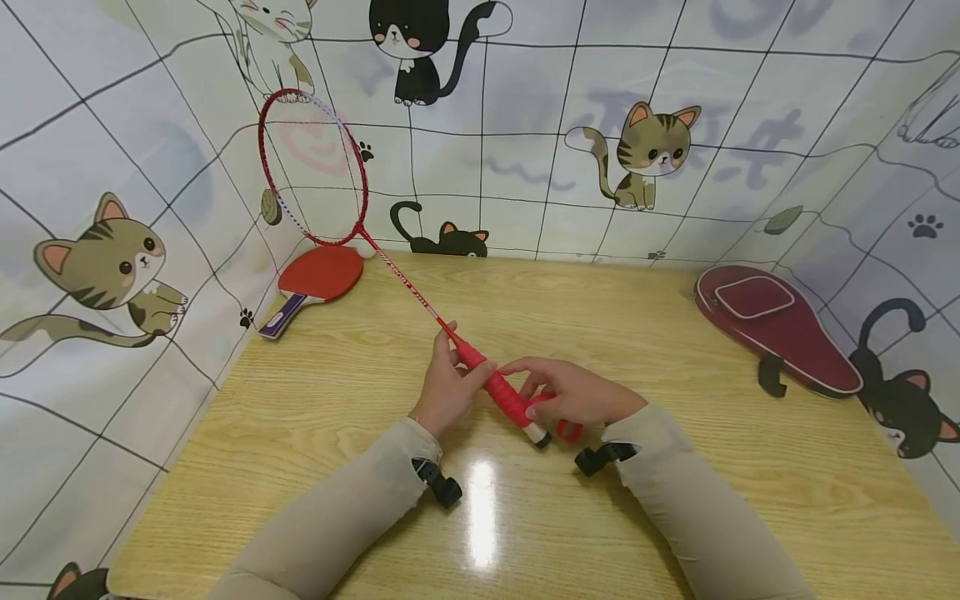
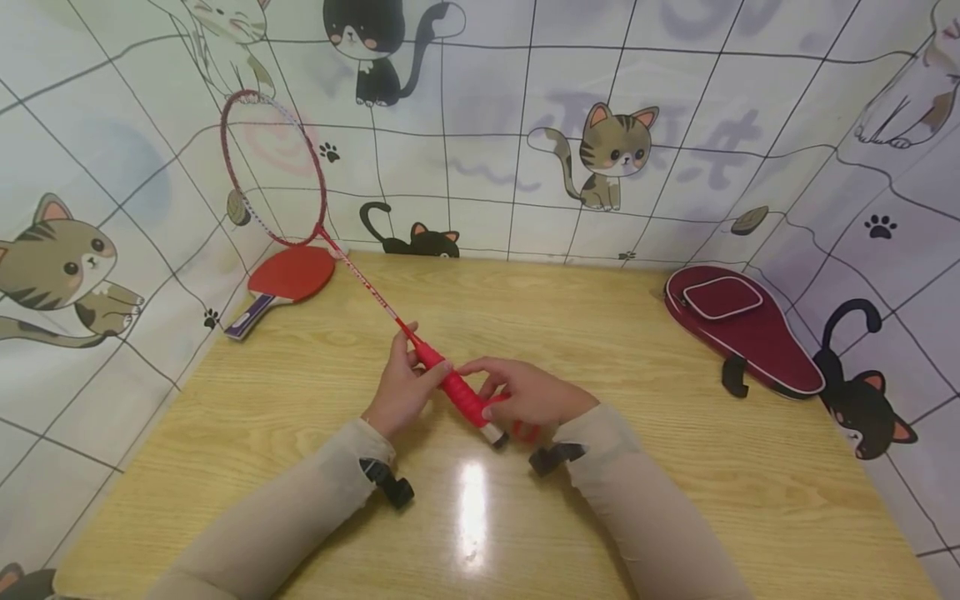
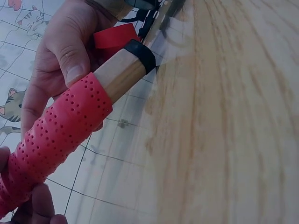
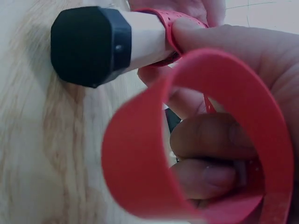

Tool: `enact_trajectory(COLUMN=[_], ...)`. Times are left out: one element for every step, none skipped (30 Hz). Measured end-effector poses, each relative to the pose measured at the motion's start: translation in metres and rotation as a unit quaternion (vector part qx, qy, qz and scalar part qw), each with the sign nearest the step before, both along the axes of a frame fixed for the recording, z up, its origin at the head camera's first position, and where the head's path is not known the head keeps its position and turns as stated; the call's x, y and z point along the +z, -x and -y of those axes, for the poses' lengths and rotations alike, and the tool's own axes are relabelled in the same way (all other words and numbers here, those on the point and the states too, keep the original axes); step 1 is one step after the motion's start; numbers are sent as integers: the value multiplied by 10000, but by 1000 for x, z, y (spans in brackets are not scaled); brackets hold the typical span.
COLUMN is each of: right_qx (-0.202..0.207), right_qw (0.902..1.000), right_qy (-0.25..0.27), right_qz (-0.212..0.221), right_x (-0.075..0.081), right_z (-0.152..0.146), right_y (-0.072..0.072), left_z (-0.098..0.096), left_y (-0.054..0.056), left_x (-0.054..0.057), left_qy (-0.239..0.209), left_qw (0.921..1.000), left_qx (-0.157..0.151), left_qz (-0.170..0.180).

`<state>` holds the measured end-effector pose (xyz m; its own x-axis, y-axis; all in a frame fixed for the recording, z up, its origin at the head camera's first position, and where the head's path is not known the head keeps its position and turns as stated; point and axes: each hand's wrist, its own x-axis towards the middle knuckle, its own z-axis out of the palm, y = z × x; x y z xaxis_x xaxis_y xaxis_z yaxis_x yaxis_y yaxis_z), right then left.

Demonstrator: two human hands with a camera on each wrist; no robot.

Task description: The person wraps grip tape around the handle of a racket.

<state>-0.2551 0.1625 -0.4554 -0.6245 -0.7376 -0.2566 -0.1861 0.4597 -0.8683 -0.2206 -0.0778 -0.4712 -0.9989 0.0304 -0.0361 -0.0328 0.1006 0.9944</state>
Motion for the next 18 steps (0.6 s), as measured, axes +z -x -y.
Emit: enact_trajectory(right_qx=[-5, -10, -14, -24, -34, -32, -46, -54, -58, -55, -45, -37, -42, -35, -34, -31, -24, -23], right_qw=[10000, 10000, 10000, 10000, 9999, 9999, 9998, 9996, 9995, 9992, 9990, 9988, 9987, 9986, 9986, 9987, 9990, 9994], right_qy=[-6, -16, -36, -49, -55, -48, -55, -46, -36, -21, -7, 5, -4, -5, -16, -23, -24, -35], right_qz=[-4, 3, 4, 48, 93, 140, 204, 266, 323, 389, 437, 478, 508, 522, 522, 502, 436, 357], right_x=[0, 0, 1, 1, 2, 3, 4, 4, 5, 5, 5, 5, 5, 4, 3, 3, 2, 2], right_z=[0, 0, 0, 0, -1, -1, -1, -1, -2, -2, -1, -1, -1, -1, -1, 0, 0, 0], right_y=[0, 0, 0, 0, 0, 0, -1, -1, -1, -1, -2, -2, -2, -2, -2, -2, -1, -1], left_z=[0, 0, 0, 0, -1, -1, -1, -1, -1, -1, -1, -1, -1, -2, -2, -2, -2, -1], left_y=[0, 0, 0, 0, 0, 0, 0, 0, 1, 1, 1, 1, 1, 1, 1, 1, 0, 0], left_x=[0, 0, 0, 0, 0, 0, 0, 0, 0, -1, -1, -1, -1, -1, -1, 0, 0, 1], left_qy=[15, -2, -6, -21, -29, -35, -52, -68, -75, -89, -104, -120, -129, -125, -115, -99, -74, -33], left_qw=[10000, 10000, 10000, 10000, 10000, 10000, 10000, 10000, 10000, 10000, 9999, 9999, 9999, 9999, 9999, 9999, 9999, 9999], left_qx=[-3, 0, 1, 4, 3, 5, 6, 8, 10, 8, 4, 5, 8, 18, 29, 42, 54, 72], left_qz=[7, 19, 24, 33, 35, 38, 41, 40, 39, 42, 40, 49, 54, 64, 76, 83, 88, 97])
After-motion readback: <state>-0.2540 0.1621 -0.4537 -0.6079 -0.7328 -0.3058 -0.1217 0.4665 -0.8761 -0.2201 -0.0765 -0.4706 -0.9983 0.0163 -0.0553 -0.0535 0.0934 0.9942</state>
